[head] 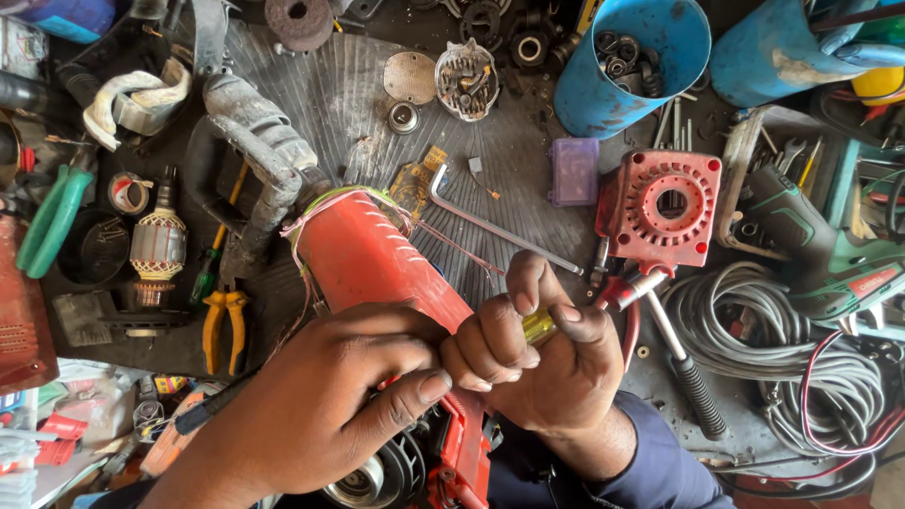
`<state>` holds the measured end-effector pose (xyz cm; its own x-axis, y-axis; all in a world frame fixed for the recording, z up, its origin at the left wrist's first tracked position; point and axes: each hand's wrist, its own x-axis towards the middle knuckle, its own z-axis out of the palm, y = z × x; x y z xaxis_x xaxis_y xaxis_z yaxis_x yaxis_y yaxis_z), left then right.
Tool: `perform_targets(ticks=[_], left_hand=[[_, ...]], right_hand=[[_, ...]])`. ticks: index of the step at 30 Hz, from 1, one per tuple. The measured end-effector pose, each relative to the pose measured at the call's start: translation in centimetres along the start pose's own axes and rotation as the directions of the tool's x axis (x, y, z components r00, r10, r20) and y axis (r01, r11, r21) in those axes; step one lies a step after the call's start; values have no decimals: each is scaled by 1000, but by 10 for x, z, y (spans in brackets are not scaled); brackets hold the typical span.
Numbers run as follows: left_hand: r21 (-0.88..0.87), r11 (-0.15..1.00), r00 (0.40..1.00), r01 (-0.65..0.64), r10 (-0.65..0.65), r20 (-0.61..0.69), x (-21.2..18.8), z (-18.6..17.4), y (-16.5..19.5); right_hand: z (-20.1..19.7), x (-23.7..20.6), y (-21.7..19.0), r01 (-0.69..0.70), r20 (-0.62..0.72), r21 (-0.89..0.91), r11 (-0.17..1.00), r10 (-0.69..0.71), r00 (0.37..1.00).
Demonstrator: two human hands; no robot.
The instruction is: The person tests a red power tool with a clamp multimeter at a cluttered workbench, then disassembles it, using a screwdriver to remove screws and a hammer to tap components, handling the housing, rotor and other internal parts by hand.
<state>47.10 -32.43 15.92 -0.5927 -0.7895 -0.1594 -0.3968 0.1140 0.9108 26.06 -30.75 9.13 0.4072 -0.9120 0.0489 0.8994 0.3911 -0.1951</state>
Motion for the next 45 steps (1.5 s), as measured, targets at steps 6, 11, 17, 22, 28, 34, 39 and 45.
perform_targets(ticks=[6,11,17,22,28,34,39,45], left_hand=[[18,997,997,-72,73,-33,2,2,-2],[-97,978,982,184,-178,68,4,3,-6],[-138,984,992,112,-102,77,7,1,-5],[-109,992,995,60,-51,80,8,-4,-3],[-104,993,997,50,-44,56,4,-1,-8],[-97,993,997,72,-72,3,1,1,-8],[-162,964,969,213,-229,-90,-3,4,0],[-175,970,962,170,-201,-183,-8,9,-5]], right_hand=[[16,4,-3,4,-59,-239,971,-19,998],[33,-1,-7,-55,-347,-350,935,-75,935],[32,2,-4,-4,-126,-18,1000,1,992],[19,15,-3,-118,-2,66,991,119,993],[20,5,-1,-6,-15,-19,1000,5,1000],[9,8,-7,-64,-86,26,998,66,994],[-19,20,-29,248,-207,-349,904,-333,920],[-89,-1,-9,-68,-153,-977,202,-443,883]])
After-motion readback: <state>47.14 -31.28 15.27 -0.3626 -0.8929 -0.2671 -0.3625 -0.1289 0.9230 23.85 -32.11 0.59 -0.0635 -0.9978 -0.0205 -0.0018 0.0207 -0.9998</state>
